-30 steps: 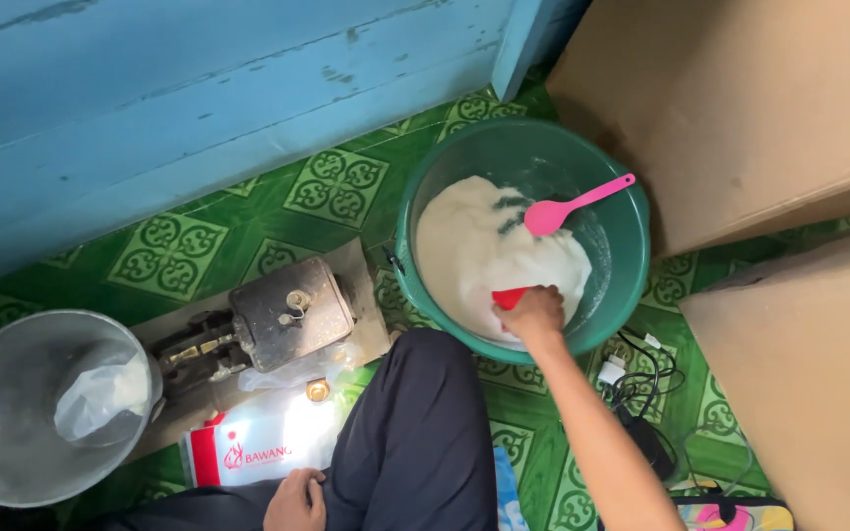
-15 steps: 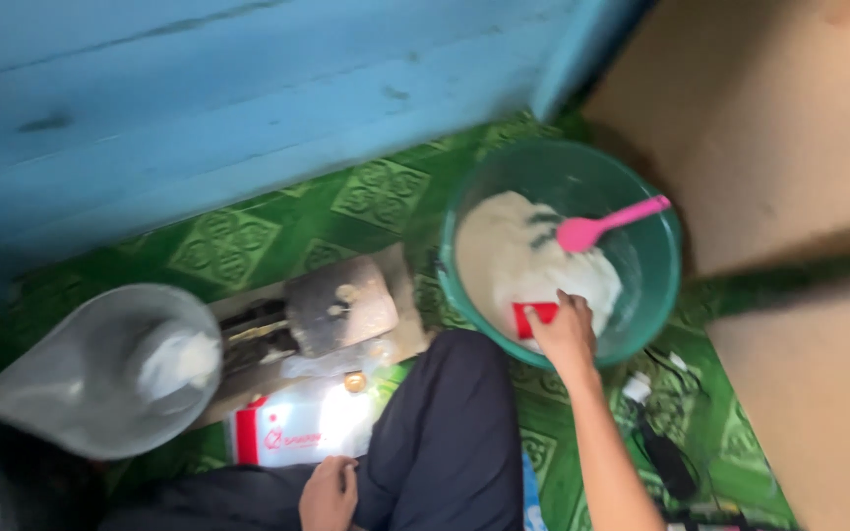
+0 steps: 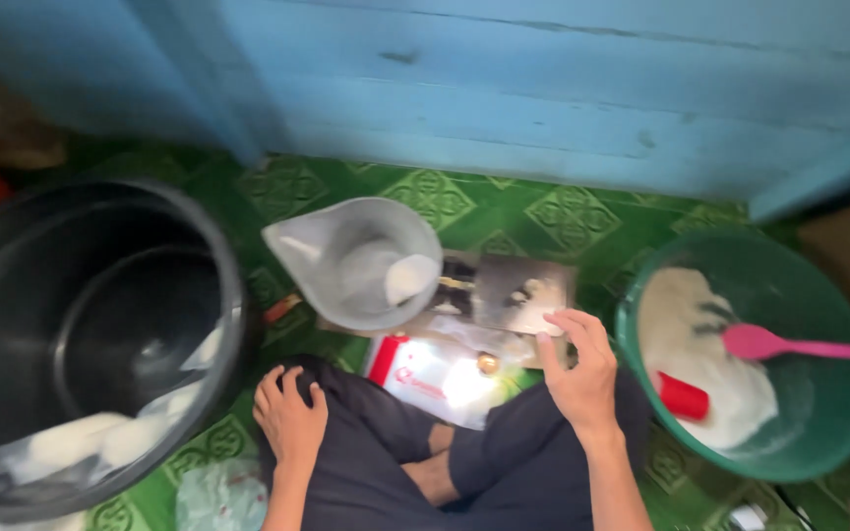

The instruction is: Scooping white powder from a large basin into plastic bags using a funnel and weighing them on a scale.

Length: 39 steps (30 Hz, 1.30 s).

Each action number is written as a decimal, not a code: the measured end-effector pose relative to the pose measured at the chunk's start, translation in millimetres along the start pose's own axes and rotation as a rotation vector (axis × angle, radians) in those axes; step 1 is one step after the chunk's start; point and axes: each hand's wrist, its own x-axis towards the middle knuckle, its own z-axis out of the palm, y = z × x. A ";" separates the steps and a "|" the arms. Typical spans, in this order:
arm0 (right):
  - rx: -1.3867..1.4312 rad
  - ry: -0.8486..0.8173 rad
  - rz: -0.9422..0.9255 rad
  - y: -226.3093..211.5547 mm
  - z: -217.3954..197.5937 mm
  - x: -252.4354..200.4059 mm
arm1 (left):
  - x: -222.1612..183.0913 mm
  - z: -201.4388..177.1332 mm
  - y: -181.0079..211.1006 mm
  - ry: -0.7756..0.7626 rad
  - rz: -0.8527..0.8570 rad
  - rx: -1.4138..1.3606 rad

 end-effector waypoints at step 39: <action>0.139 -0.273 -0.271 -52.0 170.2 77.7 | 47.1 12.9 -12.9 -0.198 -0.208 -0.052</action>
